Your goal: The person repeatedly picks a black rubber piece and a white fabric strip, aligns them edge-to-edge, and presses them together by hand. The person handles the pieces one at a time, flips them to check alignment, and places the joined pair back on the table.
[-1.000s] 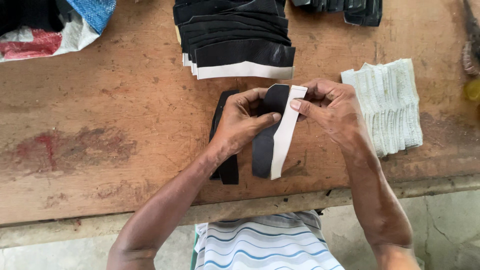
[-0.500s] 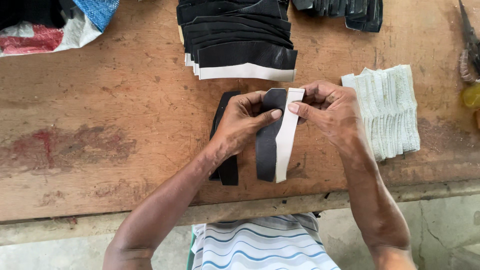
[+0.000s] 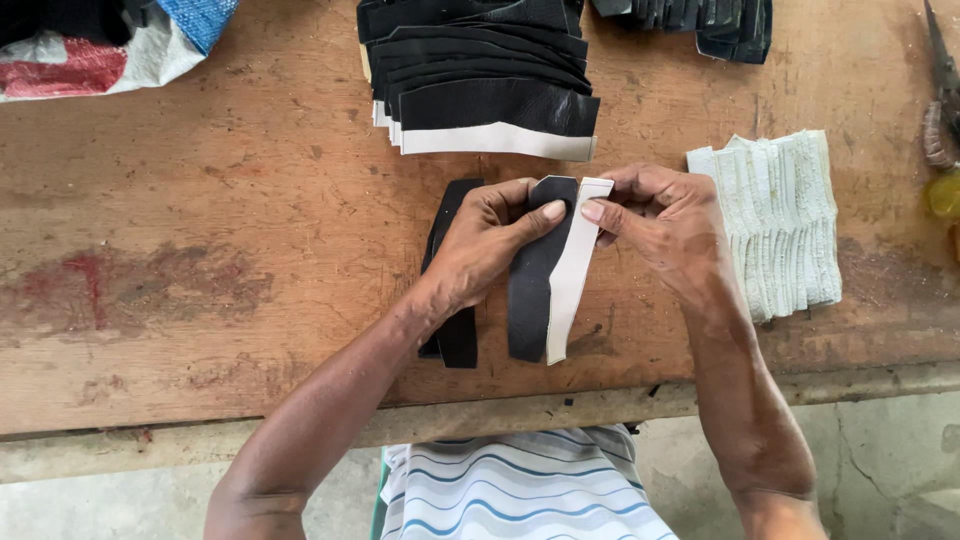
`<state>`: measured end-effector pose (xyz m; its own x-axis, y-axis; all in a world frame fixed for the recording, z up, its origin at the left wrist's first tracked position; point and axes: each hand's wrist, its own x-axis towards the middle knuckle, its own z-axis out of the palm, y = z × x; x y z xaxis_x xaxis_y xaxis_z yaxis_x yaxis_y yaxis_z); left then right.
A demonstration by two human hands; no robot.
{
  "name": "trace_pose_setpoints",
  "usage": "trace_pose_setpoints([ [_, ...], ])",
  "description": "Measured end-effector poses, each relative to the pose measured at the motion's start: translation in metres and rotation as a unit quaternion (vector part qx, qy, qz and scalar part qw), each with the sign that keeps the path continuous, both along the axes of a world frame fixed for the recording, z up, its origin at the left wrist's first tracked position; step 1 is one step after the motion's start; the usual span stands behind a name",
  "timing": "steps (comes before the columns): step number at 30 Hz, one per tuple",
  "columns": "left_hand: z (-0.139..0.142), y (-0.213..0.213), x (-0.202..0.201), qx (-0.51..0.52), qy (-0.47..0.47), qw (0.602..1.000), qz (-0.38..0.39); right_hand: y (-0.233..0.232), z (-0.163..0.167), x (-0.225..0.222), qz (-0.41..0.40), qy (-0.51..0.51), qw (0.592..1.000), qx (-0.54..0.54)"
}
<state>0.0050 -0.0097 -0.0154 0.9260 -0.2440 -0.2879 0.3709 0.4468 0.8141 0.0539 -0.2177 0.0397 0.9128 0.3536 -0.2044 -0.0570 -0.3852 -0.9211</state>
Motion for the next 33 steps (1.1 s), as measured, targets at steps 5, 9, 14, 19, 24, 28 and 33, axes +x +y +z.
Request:
trace_pose_setpoints([
  [5,0.001,0.0,-0.003,0.0,-0.028,1.0,0.005,-0.001,0.001,-0.001,-0.006,0.012,1.0,-0.001],
  [9,0.002,-0.001,-0.003,0.012,-0.024,0.999,0.02,0.001,0.002,-0.003,-0.007,0.014,1.0,0.027],
  [14,0.005,0.001,-0.002,0.043,-0.036,0.998,0.006,0.0,0.002,-0.006,-0.019,0.0,0.997,0.075],
  [19,0.008,0.0,-0.004,0.082,-0.05,0.995,-0.004,-0.004,-0.001,-0.005,-0.029,-0.006,0.996,0.079],
  [24,0.011,0.001,-0.005,0.125,-0.073,0.989,-0.016,-0.006,-0.001,-0.004,-0.012,-0.014,0.995,0.094],
  [28,0.013,0.0,-0.005,0.146,-0.074,0.986,-0.015,-0.005,0.001,-0.007,-0.01,-0.019,0.997,0.071],
  [33,0.016,0.0,-0.006,0.115,-0.076,0.99,0.012,-0.002,0.005,-0.009,-0.01,-0.004,0.998,0.061],
])
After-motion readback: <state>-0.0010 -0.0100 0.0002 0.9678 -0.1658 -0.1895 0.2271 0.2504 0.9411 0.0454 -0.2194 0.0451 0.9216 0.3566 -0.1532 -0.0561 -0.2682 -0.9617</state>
